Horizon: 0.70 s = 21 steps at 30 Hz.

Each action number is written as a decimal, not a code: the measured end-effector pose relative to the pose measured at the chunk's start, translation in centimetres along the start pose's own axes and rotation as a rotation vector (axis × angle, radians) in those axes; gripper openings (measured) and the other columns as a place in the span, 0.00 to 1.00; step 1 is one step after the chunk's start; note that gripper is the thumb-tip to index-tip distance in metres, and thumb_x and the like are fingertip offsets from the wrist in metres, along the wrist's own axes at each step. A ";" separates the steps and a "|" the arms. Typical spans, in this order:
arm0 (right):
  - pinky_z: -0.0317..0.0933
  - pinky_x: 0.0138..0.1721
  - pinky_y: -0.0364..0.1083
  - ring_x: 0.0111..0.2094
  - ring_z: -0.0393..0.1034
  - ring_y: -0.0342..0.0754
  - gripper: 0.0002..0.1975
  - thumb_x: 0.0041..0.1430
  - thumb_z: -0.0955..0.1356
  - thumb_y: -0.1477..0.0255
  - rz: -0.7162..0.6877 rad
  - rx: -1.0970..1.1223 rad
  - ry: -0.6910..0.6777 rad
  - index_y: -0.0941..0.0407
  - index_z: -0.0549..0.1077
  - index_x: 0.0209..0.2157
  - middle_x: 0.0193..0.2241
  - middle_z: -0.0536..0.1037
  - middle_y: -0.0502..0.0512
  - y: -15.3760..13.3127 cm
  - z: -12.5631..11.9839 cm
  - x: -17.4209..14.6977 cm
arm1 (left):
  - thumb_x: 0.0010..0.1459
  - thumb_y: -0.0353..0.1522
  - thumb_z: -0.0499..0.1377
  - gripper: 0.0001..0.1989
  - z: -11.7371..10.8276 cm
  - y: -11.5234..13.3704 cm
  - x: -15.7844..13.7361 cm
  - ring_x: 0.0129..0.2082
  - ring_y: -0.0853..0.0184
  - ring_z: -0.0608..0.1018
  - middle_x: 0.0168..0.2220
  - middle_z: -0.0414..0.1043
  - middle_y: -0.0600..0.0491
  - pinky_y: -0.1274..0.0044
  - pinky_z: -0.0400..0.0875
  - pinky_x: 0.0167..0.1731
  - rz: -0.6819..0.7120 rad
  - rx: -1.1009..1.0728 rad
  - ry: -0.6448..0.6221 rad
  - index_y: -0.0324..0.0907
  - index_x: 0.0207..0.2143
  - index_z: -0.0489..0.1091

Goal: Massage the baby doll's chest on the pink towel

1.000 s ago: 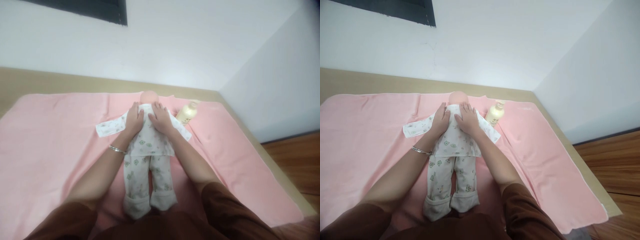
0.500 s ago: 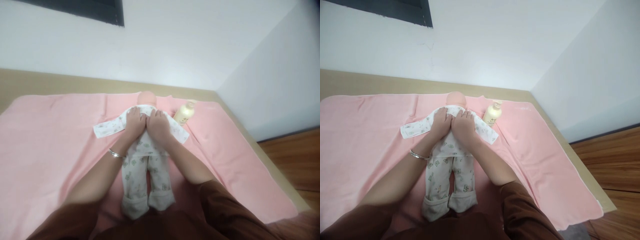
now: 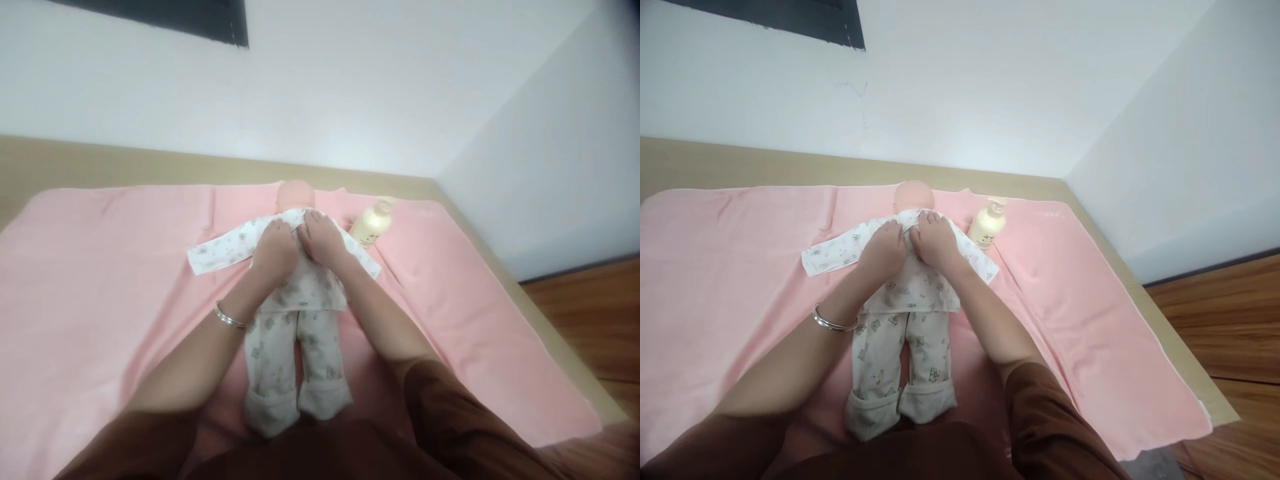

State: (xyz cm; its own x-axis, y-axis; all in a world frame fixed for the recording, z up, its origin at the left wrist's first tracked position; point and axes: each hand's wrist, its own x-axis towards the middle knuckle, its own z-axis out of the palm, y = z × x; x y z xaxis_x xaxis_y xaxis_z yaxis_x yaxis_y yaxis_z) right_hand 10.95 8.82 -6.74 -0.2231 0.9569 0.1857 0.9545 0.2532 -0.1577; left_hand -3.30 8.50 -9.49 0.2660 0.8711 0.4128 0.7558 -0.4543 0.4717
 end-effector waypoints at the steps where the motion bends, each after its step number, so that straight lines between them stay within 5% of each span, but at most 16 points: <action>1: 0.59 0.58 0.56 0.55 0.67 0.59 0.23 0.72 0.54 0.69 0.009 -0.004 -0.009 0.68 0.67 0.57 0.56 0.73 0.72 -0.4 -0.2 -0.3 | 0.59 0.27 0.48 0.12 0.1 -0.5 0.4 0.50 0.52 0.76 0.42 0.75 0.40 0.57 0.69 0.58 -0.017 -0.023 -0.014 0.40 0.36 0.70; 9: 0.60 0.55 0.55 0.54 0.69 0.62 0.23 0.69 0.56 0.74 -0.048 -0.147 -0.015 0.73 0.65 0.58 0.52 0.75 0.76 -3.3 -0.9 -2.8 | 0.61 0.33 0.45 0.23 1.7 -3.1 2.3 0.66 0.45 0.65 0.63 0.66 0.33 0.49 0.55 0.66 -0.160 -0.050 -0.030 0.32 0.53 0.69; 14: 0.64 0.48 0.50 0.48 0.72 0.56 0.18 0.71 0.54 0.70 0.038 0.053 -0.038 0.59 0.72 0.47 0.47 0.78 0.63 -1.5 -1.2 -1.2 | 0.61 0.36 0.47 0.26 2.3 -3.0 1.9 0.66 0.48 0.65 0.64 0.66 0.37 0.54 0.53 0.68 -0.206 -0.101 0.046 0.34 0.57 0.69; 21: 0.57 0.60 0.51 0.55 0.68 0.56 0.19 0.69 0.56 0.73 0.106 0.054 0.125 0.65 0.72 0.50 0.50 0.77 0.68 -1.7 0.7 -0.2 | 0.63 0.35 0.46 0.25 1.7 -2.8 1.9 0.64 0.51 0.67 0.62 0.68 0.39 0.55 0.57 0.67 -0.176 -0.039 0.031 0.35 0.57 0.68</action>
State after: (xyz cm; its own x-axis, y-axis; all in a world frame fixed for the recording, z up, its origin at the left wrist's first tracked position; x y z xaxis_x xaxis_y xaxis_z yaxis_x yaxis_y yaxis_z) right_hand 9.22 8.25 -7.22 -0.0919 0.9545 0.2836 0.9588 0.1617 -0.2338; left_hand -3.93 11.75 -11.39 0.1127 0.9318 0.3450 0.7653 -0.3028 0.5680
